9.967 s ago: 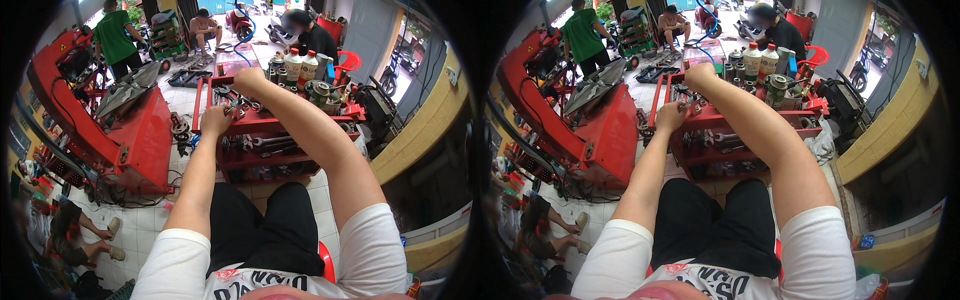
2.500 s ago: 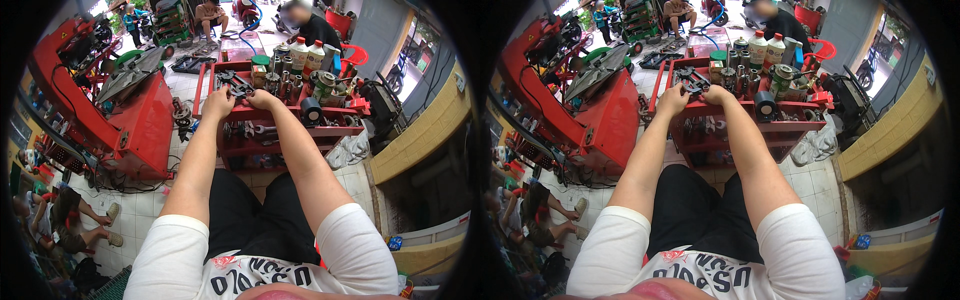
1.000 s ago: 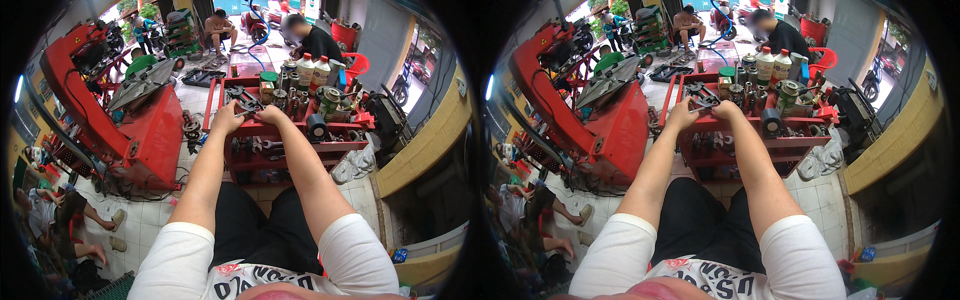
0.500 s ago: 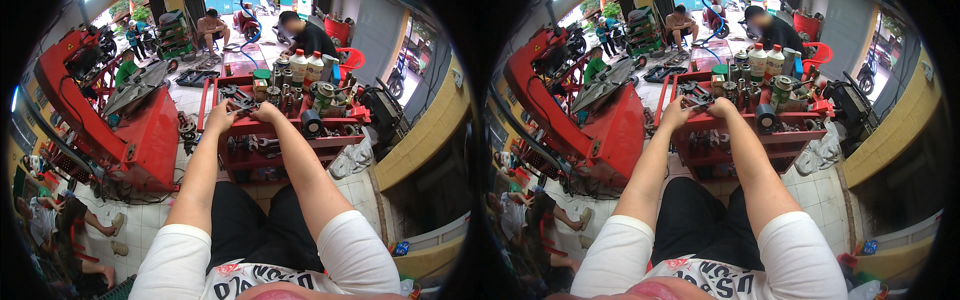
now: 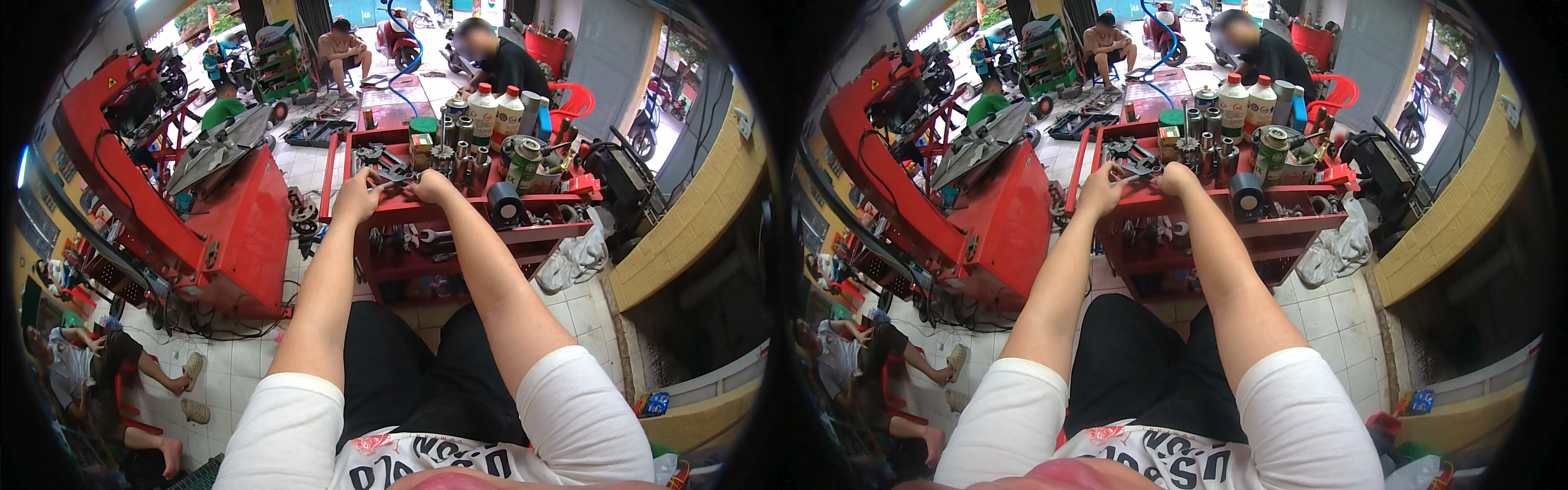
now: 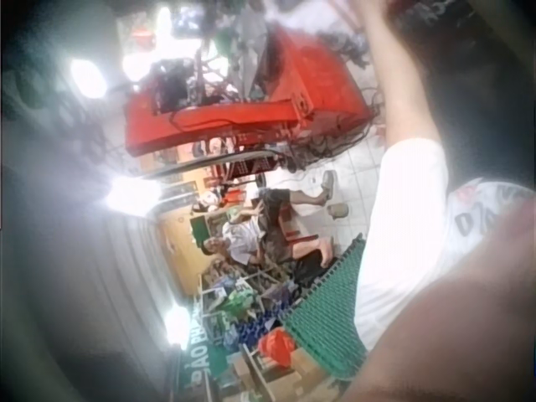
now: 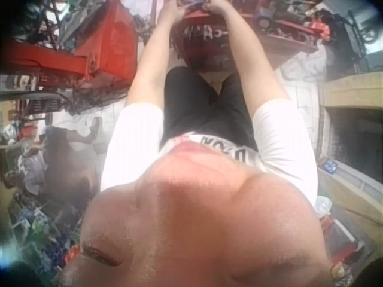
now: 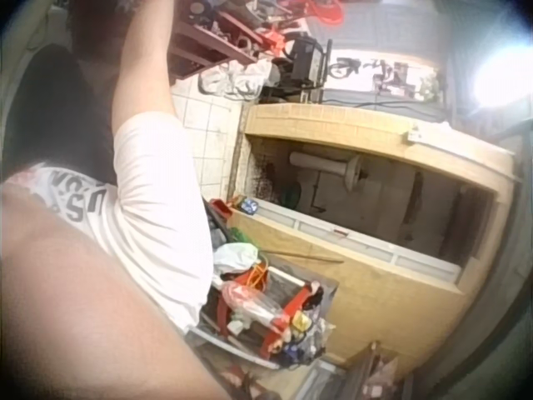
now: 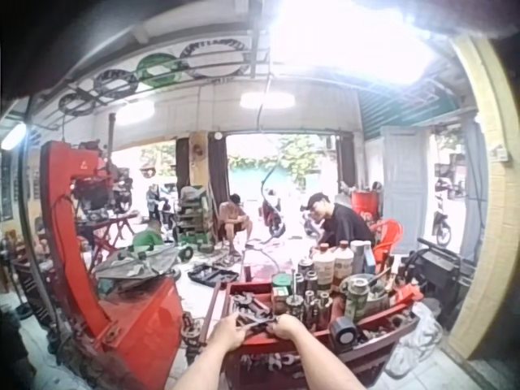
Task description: The person sits at a red tool cart and repeatedly handles small metallic mechanical parts, using a wrench to tighten or loosen components. They pick up, rotate, and adjust the parts multiple times, occasionally placing them back on the cart surface.
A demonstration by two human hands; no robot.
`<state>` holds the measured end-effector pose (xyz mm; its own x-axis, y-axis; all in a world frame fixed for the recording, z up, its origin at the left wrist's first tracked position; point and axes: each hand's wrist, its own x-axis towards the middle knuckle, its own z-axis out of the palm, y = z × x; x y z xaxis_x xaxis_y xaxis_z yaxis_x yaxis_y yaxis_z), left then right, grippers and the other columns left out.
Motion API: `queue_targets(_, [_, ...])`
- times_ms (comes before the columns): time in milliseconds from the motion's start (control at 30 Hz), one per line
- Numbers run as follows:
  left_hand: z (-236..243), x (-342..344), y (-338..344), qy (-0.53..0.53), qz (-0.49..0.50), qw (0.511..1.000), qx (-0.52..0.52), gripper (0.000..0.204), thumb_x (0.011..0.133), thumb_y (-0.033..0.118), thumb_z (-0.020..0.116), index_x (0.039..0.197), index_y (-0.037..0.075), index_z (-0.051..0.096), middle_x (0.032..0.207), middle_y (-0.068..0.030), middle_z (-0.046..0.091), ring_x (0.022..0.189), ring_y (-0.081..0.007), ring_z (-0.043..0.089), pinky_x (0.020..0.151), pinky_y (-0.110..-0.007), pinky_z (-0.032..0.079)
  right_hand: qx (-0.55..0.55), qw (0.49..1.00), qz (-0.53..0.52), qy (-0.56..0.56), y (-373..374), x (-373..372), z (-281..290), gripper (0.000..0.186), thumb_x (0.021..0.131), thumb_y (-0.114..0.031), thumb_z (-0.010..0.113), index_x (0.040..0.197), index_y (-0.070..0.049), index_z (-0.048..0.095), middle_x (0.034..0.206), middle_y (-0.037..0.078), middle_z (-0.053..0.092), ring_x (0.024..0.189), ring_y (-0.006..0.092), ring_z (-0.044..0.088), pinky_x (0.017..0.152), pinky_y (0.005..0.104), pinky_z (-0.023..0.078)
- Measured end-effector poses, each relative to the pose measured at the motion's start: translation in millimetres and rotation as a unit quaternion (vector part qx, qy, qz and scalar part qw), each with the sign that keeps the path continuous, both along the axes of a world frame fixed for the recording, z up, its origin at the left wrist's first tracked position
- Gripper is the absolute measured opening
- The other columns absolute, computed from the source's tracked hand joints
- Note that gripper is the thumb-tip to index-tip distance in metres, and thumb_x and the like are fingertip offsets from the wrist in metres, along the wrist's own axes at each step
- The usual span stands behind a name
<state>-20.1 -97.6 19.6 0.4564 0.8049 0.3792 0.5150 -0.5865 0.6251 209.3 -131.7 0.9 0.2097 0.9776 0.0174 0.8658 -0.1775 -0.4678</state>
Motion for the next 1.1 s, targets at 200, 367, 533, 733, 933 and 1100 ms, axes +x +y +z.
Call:
queue_targets(200, [2,-10,-1,0.001,0.013,1.000,-0.003,0.024,0.091,0.021,0.072,0.111,0.009,0.065,0.103,-0.0150,0.075,0.100,-0.0380,0.071,0.085,-0.047,0.055,-0.054,0.998,-0.017,0.009,-1,-16,14,0.054,0.088,-0.046,0.074,0.113,0.001,0.074,0.120,0.025,0.070,0.115,0.0386,0.067,0.097,0.0444,0.053])
queue_targets(367, [2,8,-2,-0.017,-0.010,1.000,0.013,0.025,0.090,0.021,0.074,0.109,0.008,0.065,0.101,-0.0158,0.075,0.098,-0.0376,0.072,0.084,-0.046,0.056,-0.022,1.000,0.010,-0.005,28,19,-22,0.051,0.094,-0.045,0.065,0.112,0.002,0.074,0.118,0.025,0.071,0.114,0.0407,0.067,0.098,0.0458,0.053])
queue_targets(533, [-1,-6,0,-0.037,0.000,0.999,0.023,0.025,0.088,0.021,0.077,0.105,0.005,0.066,0.094,-0.0160,0.075,0.092,-0.0366,0.073,0.082,-0.045,0.056,-0.017,1.000,0.016,0.008,3,-8,4,0.051,0.092,-0.046,0.068,0.107,0.002,0.076,0.113,0.027,0.071,0.109,0.0417,0.068,0.095,0.0456,0.054])
queue_targets(733, [-4,-7,2,-0.045,-0.009,0.995,0.084,0.023,0.087,0.018,0.079,0.102,0.005,0.067,0.099,-0.0163,0.071,0.096,-0.0353,0.069,0.085,-0.045,0.055,-0.010,1.000,-0.012,-0.006,-7,-12,13,0.052,0.088,-0.047,0.075,0.103,0.003,0.077,0.110,0.027,0.072,0.107,0.0417,0.069,0.093,0.0450,0.055])
queue_targets(933, [-1,3,-2,-0.060,-0.006,0.993,0.106,0.020,0.086,0.016,0.078,0.098,0.005,0.066,0.108,-0.0157,0.064,0.104,-0.0357,0.066,0.089,-0.045,0.053,-0.024,0.999,-0.013,0.036,14,6,-2,0.051,0.098,-0.046,0.063,0.112,0.001,0.075,0.119,0.027,0.070,0.116,0.0406,0.066,0.099,0.0449,0.052])
queue_targets(1100, [-5,0,0,-0.068,0.002,0.992,0.111,0.019,0.088,0.017,0.076,0.099,0.005,0.066,0.107,-0.0150,0.064,0.103,-0.0358,0.066,0.088,-0.045,0.054,-0.039,0.999,0.016,0.012,11,1,-3,0.051,0.098,-0.046,0.063,0.115,0.001,0.074,0.120,0.026,0.070,0.116,0.0402,0.066,0.099,0.0442,0.052])
